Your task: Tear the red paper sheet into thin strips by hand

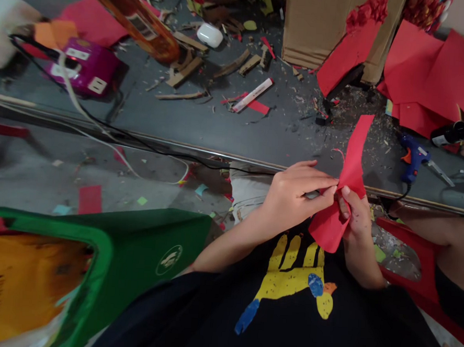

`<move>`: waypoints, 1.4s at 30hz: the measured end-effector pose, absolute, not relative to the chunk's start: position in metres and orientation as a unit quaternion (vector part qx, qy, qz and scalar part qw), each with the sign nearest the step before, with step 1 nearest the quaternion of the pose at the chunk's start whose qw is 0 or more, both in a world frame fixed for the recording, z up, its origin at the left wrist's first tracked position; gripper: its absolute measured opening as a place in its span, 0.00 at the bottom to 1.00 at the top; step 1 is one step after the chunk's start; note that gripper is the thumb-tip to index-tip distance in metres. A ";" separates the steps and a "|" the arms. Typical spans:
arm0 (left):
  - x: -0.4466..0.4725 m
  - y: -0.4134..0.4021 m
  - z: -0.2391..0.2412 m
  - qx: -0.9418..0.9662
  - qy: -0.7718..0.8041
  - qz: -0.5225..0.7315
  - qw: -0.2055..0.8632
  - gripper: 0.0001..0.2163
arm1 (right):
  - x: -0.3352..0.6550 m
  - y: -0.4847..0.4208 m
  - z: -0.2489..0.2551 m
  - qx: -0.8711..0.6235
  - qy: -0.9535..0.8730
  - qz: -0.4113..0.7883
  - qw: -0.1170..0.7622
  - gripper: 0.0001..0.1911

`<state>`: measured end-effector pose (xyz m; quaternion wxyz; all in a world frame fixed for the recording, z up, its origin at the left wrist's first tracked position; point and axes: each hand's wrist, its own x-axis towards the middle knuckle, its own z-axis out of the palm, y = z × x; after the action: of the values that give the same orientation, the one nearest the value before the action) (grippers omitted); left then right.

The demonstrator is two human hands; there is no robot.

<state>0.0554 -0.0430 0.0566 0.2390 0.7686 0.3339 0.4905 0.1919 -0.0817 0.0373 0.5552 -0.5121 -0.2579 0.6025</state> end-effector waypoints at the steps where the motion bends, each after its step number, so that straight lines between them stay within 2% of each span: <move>1: 0.055 -0.044 0.058 0.770 0.341 0.486 0.234 0.03 | 0.190 -0.082 0.038 -0.518 -0.252 0.592 0.563 0.25; 6: 0.054 -0.049 0.062 0.784 0.383 0.439 0.215 0.03 | 0.185 -0.083 0.033 -0.543 -0.254 0.525 0.604 0.20; 10: 0.055 -0.051 0.064 0.789 0.396 0.433 0.180 0.04 | 0.184 -0.083 0.030 -0.546 -0.259 0.515 0.608 0.16; 15: 0.056 -0.048 0.065 0.794 0.386 0.446 0.148 0.04 | 0.184 -0.083 0.036 -0.537 -0.258 0.535 0.599 0.18; 22: 0.053 -0.046 0.065 0.783 0.386 0.442 0.204 0.05 | 0.187 -0.082 0.038 -0.522 -0.238 0.590 0.569 0.22; 29: 0.050 -0.045 0.067 0.777 0.383 0.456 0.205 0.04 | 0.192 -0.082 0.040 -0.499 -0.229 0.642 0.535 0.22; 36: 0.048 -0.043 0.065 0.774 0.372 0.461 0.225 0.03 | 0.196 -0.080 0.042 -0.522 -0.213 0.627 0.538 0.20; 39: 0.047 -0.043 0.062 0.780 0.360 0.463 0.218 0.08 | 0.195 -0.081 0.043 -0.523 -0.216 0.628 0.534 0.20; 42: 0.047 -0.044 0.061 0.784 0.362 0.455 0.217 0.03 | 0.195 -0.082 0.042 -0.521 -0.218 0.621 0.543 0.21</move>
<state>0.0467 -0.0443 0.0608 0.2175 0.7837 0.3624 0.4551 0.1953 -0.0820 0.0424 0.5429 -0.5209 -0.2184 0.6214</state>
